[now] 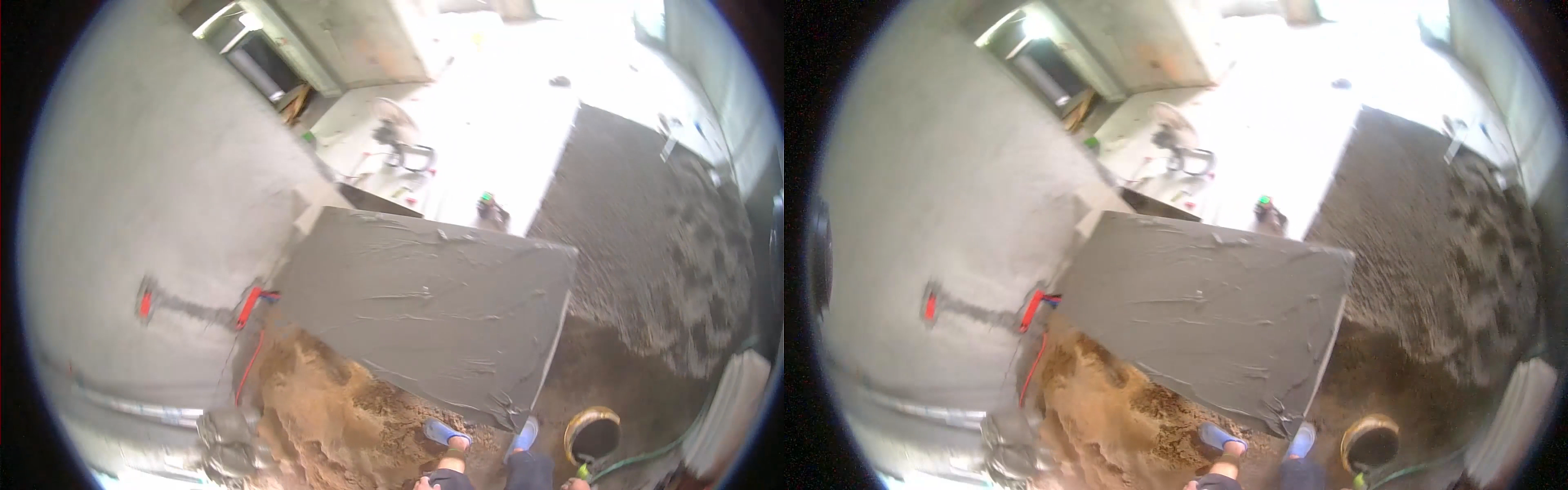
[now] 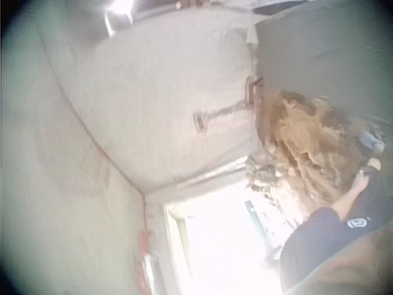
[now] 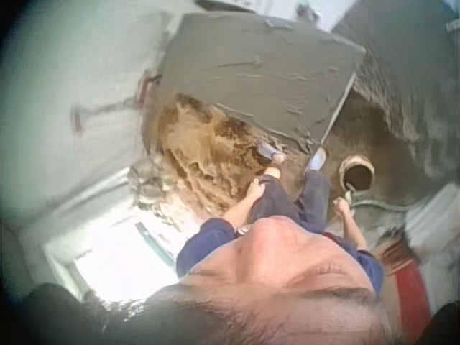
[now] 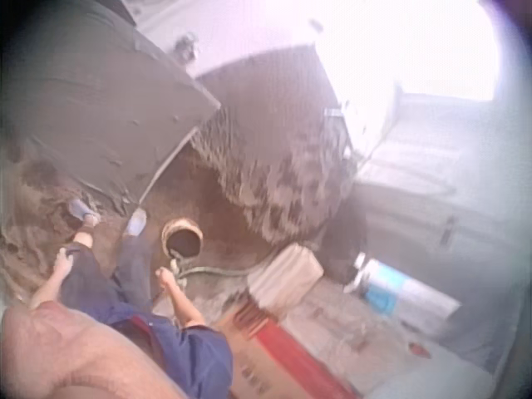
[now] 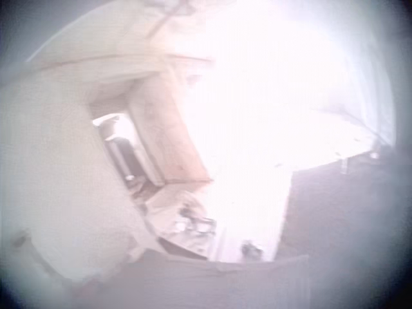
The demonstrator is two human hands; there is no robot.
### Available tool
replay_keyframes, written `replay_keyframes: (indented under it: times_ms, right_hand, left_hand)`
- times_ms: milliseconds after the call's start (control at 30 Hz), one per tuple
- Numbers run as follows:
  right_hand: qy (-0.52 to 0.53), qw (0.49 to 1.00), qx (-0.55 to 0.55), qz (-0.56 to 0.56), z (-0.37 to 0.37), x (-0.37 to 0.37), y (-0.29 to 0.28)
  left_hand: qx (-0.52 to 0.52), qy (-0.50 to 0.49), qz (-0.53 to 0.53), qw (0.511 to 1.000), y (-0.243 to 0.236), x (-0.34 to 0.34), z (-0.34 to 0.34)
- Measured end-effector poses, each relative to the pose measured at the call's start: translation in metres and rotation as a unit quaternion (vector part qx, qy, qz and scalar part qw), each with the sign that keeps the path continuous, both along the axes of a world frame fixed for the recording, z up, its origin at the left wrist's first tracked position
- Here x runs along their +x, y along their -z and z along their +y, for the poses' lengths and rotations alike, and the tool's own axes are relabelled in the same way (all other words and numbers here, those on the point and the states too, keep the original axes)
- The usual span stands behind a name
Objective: The person applies mortar to the back of a large tile using a trowel, carries the tile to a prepared floor area, and positions it onto a bed of sand and mortar. They سپس press the tile into place by hand and use a grout float to smooth the surface.
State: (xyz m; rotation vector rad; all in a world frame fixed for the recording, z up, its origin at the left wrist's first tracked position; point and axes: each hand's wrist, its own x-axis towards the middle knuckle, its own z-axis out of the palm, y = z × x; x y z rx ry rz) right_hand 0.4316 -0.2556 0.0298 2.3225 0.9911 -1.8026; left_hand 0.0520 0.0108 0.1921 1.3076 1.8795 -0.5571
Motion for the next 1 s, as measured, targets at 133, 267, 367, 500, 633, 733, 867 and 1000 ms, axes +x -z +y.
replay_keyframes:
  times_ms: [133, 267, 367, 500, 633, 733, 867, 1000]
  right_hand:
    - [-0.294, 0.948, 0.071, -0.094, 0.037, 0.064, 0.01]
    - [-0.301, 0.933, 0.141, -0.139, 0.11, 0.094, -0.015]
    - [-0.042, 0.979, 0.173, -0.099, 0.158, 0.077, -0.081]
    - [0.048, 0.99, 0.134, -0.003, 0.205, 0.03, -0.168]
    - [-0.022, 0.994, 0.104, -0.011, 0.21, 0.0, -0.194]
    - [-0.171, 0.973, 0.154, -0.008, 0.19, -0.008, -0.18]
    - [-0.345, 0.92, 0.175, -0.066, 0.173, -0.029, -0.147]
    - [-0.724, 0.577, 0.37, -0.076, 0.188, -0.08, -0.109]
  left_hand:
    - [0.055, -0.048, -0.042, 0.996, -0.013, -0.056, -0.051]
    - [0.082, -0.081, -0.038, 0.993, 0.0, -0.108, -0.133]
    - [-0.02, -0.202, 0.021, 0.979, 0.006, -0.115, -0.199]
    - [-0.036, -0.181, -0.071, 0.98, 0.017, -0.107, -0.258]
    - [0.021, -0.144, -0.106, 0.984, 0.037, -0.103, -0.287]
    - [0.004, -0.404, -0.132, 0.905, 0.042, -0.117, -0.31]
    - [0.101, -0.185, -0.098, 0.973, 0.034, -0.153, -0.351]
    - [0.15, -0.216, -0.106, 0.959, 0.027, -0.193, -0.384]
